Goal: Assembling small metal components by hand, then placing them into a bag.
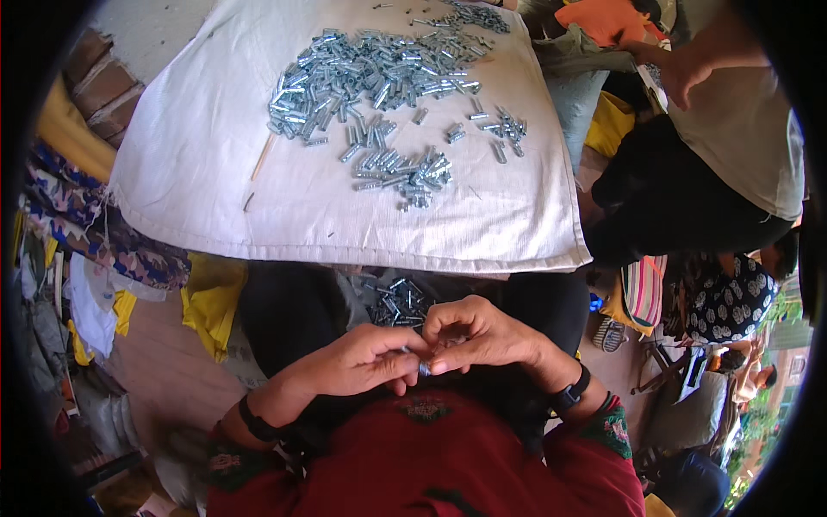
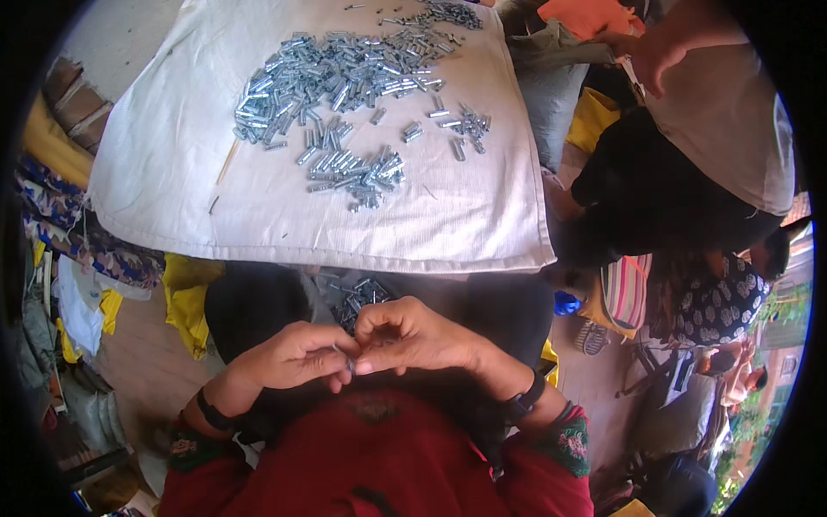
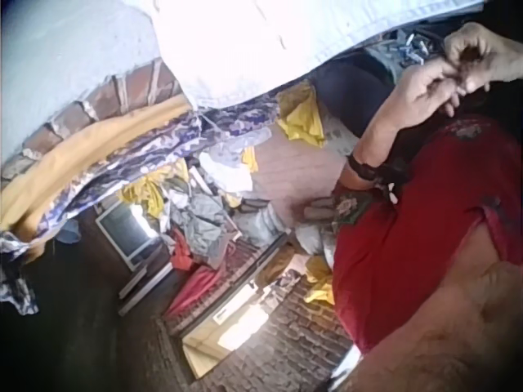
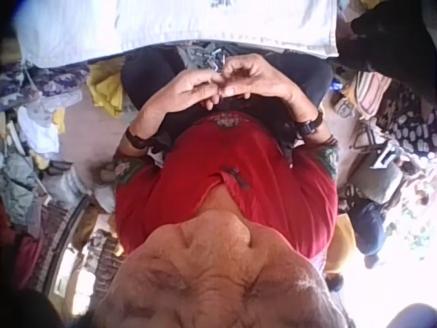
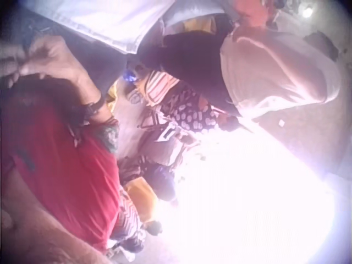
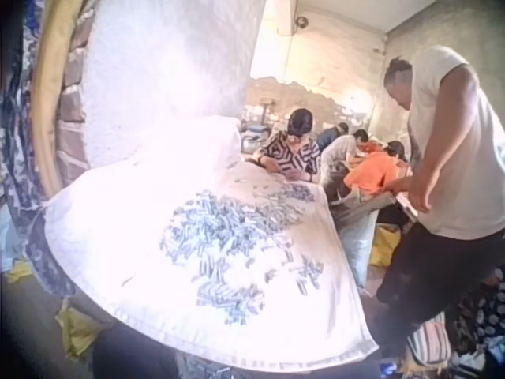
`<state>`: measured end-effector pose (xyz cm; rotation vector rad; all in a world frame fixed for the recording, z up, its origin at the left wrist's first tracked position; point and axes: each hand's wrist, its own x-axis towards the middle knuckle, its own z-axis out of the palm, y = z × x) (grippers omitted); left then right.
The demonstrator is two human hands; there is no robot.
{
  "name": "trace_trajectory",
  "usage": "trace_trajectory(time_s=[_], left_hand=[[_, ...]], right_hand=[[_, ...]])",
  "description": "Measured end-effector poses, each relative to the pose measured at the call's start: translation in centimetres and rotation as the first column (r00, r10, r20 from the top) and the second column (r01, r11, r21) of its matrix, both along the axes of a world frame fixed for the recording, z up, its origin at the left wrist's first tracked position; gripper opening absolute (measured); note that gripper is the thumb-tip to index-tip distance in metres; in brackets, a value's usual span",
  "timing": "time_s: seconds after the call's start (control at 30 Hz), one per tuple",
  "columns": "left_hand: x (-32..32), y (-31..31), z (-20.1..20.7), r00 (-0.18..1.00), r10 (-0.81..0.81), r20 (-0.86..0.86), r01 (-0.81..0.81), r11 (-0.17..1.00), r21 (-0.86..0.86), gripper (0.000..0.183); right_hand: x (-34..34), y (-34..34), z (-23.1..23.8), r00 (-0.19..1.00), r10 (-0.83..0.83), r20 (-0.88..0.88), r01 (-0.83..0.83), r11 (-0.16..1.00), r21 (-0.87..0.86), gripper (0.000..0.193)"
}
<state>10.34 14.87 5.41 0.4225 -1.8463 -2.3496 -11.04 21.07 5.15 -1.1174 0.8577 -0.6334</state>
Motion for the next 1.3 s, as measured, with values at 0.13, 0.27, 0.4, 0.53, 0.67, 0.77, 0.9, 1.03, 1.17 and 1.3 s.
trace_trajectory(time_s=[0.13, 0.27, 0.4, 0.53, 0.67, 0.77, 0.9, 1.03, 1.17, 1.3], left_hand=[[-1.4, -4.1, -1.1, 0.944, 0.330, -0.014, -0.160, 0.419, -0.894, 0.017], [-4.1, -10.6, -2.4, 0.785, 0.596, -0.170, -0.263, 0.072, -0.962, 0.013], [-5.2, -14.2, -4.9, 0.803, 0.588, -0.096, -0.117, -0.003, -0.993, 0.014], [-5.5, -15.1, -6.1, 0.814, 0.574, -0.086, -0.081, -0.034, -0.996, 0.015], [-5.7, -14.9, -5.9, 0.808, 0.586, -0.056, -0.039, -0.041, -0.998, 0.012], [-5.6, -14.6, -6.4, 0.803, 0.590, -0.083, -0.069, -0.046, -0.997, 0.013], [-5.6, -14.3, -6.1, 0.798, 0.557, -0.230, -0.207, -0.105, -0.973, 0.012], [-6.0, -12.5, -5.9, 0.803, 0.561, -0.202, -0.485, 0.417, -0.769, 0.013], [-6.4, -11.0, -4.9, 0.829, 0.549, -0.108, -0.557, 0.789, -0.262, 0.018], [-6.8, -10.1, -4.7, 0.821, 0.559, -0.114, -0.569, 0.819, -0.079, 0.019]], right_hand=[[-1.4, -4.1, -0.7, 0.788, -0.421, -0.448, 0.346, 0.906, -0.244, 0.020], [-3.2, -9.0, -4.5, 0.512, -0.740, -0.437, 0.231, 0.608, -0.759, 0.015], [-3.0, -11.2, -6.1, 0.374, -0.699, -0.609, -0.040, 0.644, -0.764, 0.020], [-2.7, -11.9, -7.0, 0.320, -0.751, -0.577, -0.163, 0.556, -0.815, 0.018], [-2.2, -12.0, -7.0, 0.237, -0.778, -0.582, -0.291, 0.514, -0.807, 0.016], [-2.4, -11.9, -7.0, 0.287, -0.786, -0.548, -0.204, 0.508, -0.837, 0.016], [-3.3, -11.4, -6.4, 0.425, -0.802, -0.418, 0.096, 0.500, -0.861, 0.016], [-3.7, -10.7, -4.8, 0.741, -0.670, -0.037, 0.652, 0.732, -0.198, 0.012], [-3.2, -9.8, -3.2, 0.788, -0.595, 0.157, 0.609, 0.790, -0.064, 0.009], [-2.5, -9.5, -2.3, 0.763, -0.624, 0.170, 0.640, 0.766, -0.061, 0.009]])
